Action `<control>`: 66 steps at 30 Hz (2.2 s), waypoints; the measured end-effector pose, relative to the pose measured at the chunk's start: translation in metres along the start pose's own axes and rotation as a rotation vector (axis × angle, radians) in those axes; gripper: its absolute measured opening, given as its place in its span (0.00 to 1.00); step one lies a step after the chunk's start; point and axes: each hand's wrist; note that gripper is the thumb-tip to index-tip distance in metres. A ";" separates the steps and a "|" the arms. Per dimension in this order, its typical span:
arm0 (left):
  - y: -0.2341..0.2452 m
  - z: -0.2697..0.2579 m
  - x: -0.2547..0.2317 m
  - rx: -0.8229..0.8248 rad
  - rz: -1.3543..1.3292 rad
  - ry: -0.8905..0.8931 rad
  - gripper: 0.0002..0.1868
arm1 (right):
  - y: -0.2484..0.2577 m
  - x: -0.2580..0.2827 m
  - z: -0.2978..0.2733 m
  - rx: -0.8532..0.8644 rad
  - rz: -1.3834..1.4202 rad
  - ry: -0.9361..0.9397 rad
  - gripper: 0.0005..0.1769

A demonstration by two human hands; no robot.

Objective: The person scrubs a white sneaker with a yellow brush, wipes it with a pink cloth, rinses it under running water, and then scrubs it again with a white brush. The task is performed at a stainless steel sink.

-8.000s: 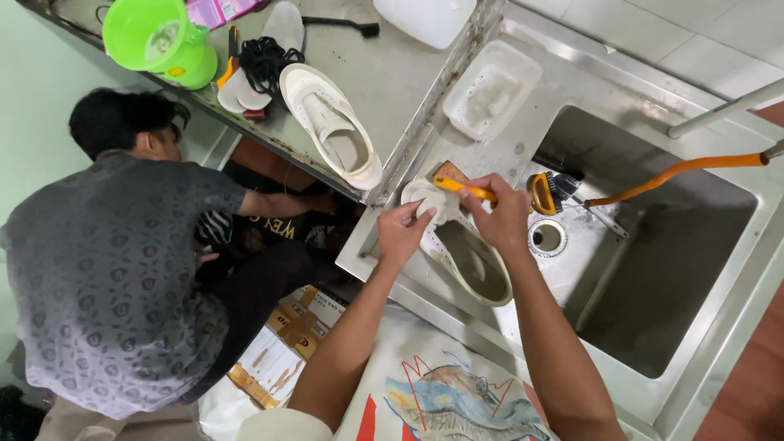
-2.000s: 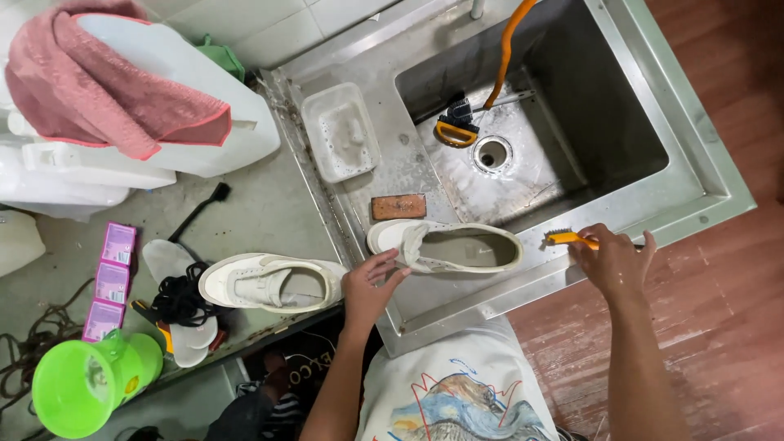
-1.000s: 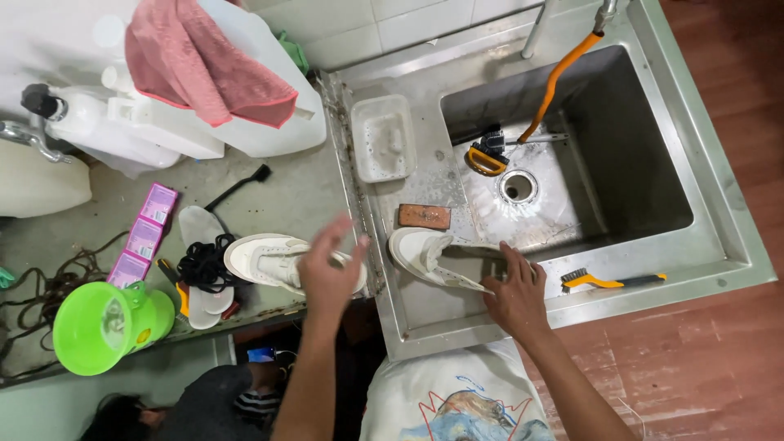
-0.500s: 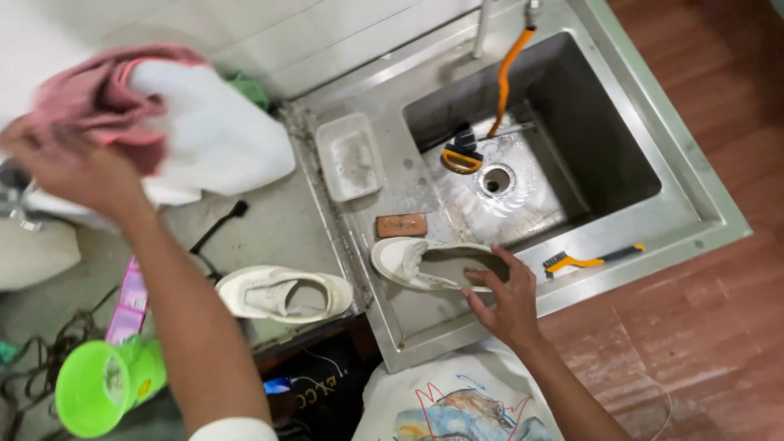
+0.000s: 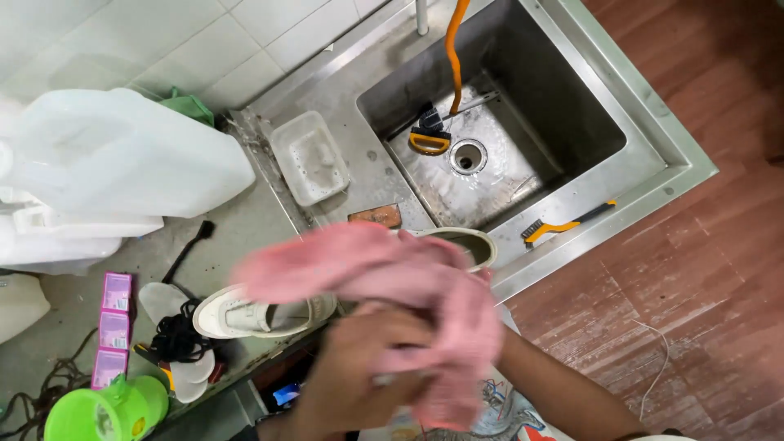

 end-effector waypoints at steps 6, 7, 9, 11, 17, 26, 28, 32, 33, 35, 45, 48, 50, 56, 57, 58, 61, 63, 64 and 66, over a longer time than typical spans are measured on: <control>-0.048 -0.022 0.048 -0.234 -0.014 0.222 0.29 | 0.039 -0.072 -0.043 -0.463 -0.439 -0.718 0.39; -0.046 -0.030 0.067 -0.238 -0.005 0.221 0.29 | 0.050 -0.082 -0.048 -0.540 -0.513 -0.830 0.36; -0.042 -0.047 0.102 -0.504 0.138 0.337 0.50 | 0.070 -0.099 -0.064 -0.702 -0.660 -1.057 0.31; -0.046 -0.065 0.156 -0.409 0.158 0.472 0.54 | 0.072 -0.115 -0.060 -0.665 -0.557 -0.798 0.32; -0.087 -0.172 0.359 -0.296 0.385 0.637 0.17 | 0.109 -0.270 -0.013 -0.493 -0.379 0.104 0.28; -0.075 -0.204 0.375 -0.316 0.108 0.523 0.14 | 0.152 -0.360 0.078 -0.384 -1.359 0.630 0.19; -0.076 -0.205 0.379 -0.328 0.060 0.505 0.14 | 0.162 -0.345 0.088 -0.368 -1.474 0.620 0.21; -0.068 -0.181 0.347 -0.388 -0.069 0.511 0.14 | 0.170 -0.308 0.094 -0.412 -1.512 0.446 0.24; -0.064 -0.169 0.330 -0.439 -0.092 0.527 0.15 | 0.168 -0.295 0.094 -0.476 -1.405 0.331 0.24; -0.072 -0.202 0.375 -0.467 -0.090 0.601 0.10 | 0.170 -0.235 0.069 -0.544 -0.837 0.040 0.28; -0.048 -0.086 0.243 -0.695 -0.568 1.123 0.28 | 0.207 -0.250 -0.081 -0.481 -0.669 -0.091 0.28; -0.049 -0.089 0.244 -0.687 -0.555 1.135 0.28 | 0.181 -0.229 -0.082 -0.150 -1.463 -0.062 0.26; -0.059 -0.097 0.256 -0.684 -0.566 1.116 0.27 | 0.179 -0.281 -0.052 -0.083 -1.537 -0.066 0.27; -0.075 -0.152 0.331 -0.821 -0.650 1.060 0.16 | 0.124 -0.272 -0.054 0.056 -1.167 0.082 0.19; -0.086 -0.180 0.370 -0.947 -0.810 1.051 0.16 | 0.115 -0.273 -0.061 0.047 -1.017 0.243 0.16; -0.079 -0.159 0.334 -0.955 -0.809 1.058 0.16 | 0.126 -0.276 -0.055 0.055 -1.014 0.237 0.16; -0.056 -0.102 0.255 -0.922 -0.856 1.018 0.33 | 0.159 -0.267 -0.034 -0.005 -1.344 0.323 0.19; -0.046 -0.090 0.228 -0.610 -0.722 0.917 0.41 | 0.176 -0.244 -0.032 0.126 -1.643 -0.110 0.24; -0.047 -0.087 0.229 -0.622 -0.723 0.918 0.41 | 0.173 -0.244 -0.025 0.137 -1.646 -0.107 0.24; -0.050 -0.086 0.230 -0.476 -0.654 0.821 0.36 | 0.167 -0.249 -0.016 0.073 -1.766 -0.265 0.18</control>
Point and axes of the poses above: each hand's wrist, its own z-axis towards the middle knuckle, its own y-axis out of the back of the hand, x = y × z, and after that the axes turned 4 degrees about -z, right-handed
